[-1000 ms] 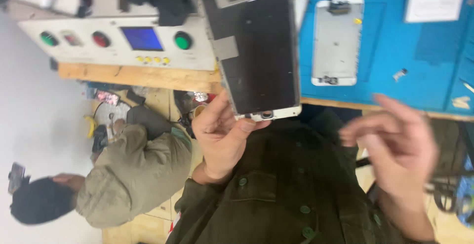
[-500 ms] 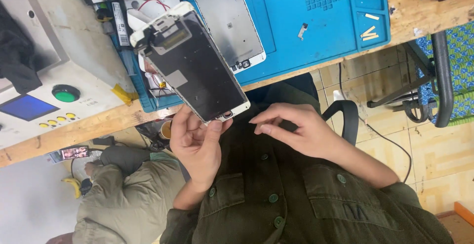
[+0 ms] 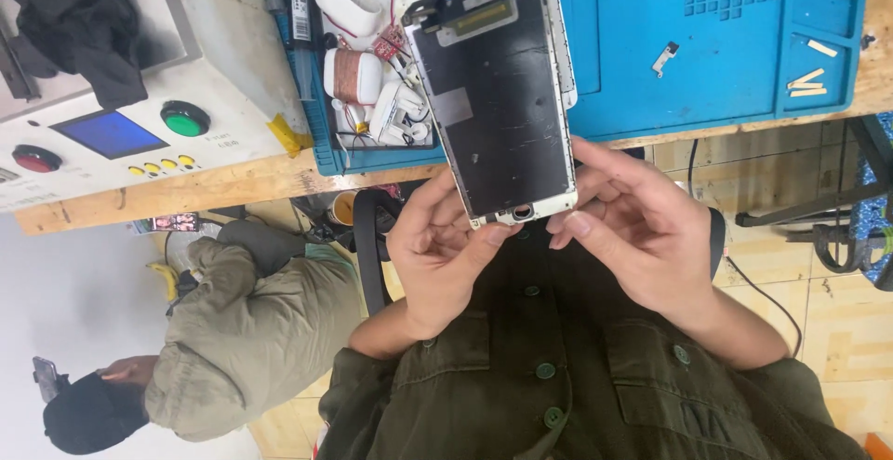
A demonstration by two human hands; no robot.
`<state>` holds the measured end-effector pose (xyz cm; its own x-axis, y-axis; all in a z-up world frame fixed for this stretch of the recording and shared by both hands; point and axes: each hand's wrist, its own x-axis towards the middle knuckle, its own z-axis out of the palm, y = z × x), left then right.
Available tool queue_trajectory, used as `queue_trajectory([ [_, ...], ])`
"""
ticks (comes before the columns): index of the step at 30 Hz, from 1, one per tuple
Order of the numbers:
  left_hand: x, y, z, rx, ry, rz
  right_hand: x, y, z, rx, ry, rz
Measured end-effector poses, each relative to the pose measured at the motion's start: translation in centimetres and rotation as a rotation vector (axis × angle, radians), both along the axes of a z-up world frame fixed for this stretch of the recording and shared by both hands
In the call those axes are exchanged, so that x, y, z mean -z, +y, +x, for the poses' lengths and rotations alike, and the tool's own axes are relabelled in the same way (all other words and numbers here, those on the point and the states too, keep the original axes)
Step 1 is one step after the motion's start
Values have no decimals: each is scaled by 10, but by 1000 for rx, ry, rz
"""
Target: Repairing a smartphone screen assembly by manipulating internal components with a screwdriver
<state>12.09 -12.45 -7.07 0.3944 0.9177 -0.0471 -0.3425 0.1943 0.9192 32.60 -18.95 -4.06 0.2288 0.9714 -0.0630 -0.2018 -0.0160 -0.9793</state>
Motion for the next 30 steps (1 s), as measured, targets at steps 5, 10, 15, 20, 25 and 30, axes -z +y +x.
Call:
queue_trajectory([
  [5, -2, 0, 1, 8, -45, -19, -3, 3, -1, 31, -60, 5],
  [10, -5, 4, 4, 8, -58, -23, -4, 4, -1, 45, -52, -12],
  [15, -6, 4, 5, 33, -47, -90, -9, 8, -1, 37, -20, -34],
  [20, -6, 7, 5, 101, -29, -34, 8, 7, 7, 74, -5, 59],
  [25, -4, 15, 3, 141, -19, -42, 4, 8, 9, 48, 4, 97],
  [30, -5, 29, 4, 163, -17, -34, -4, 12, 7, -11, -211, 72],
])
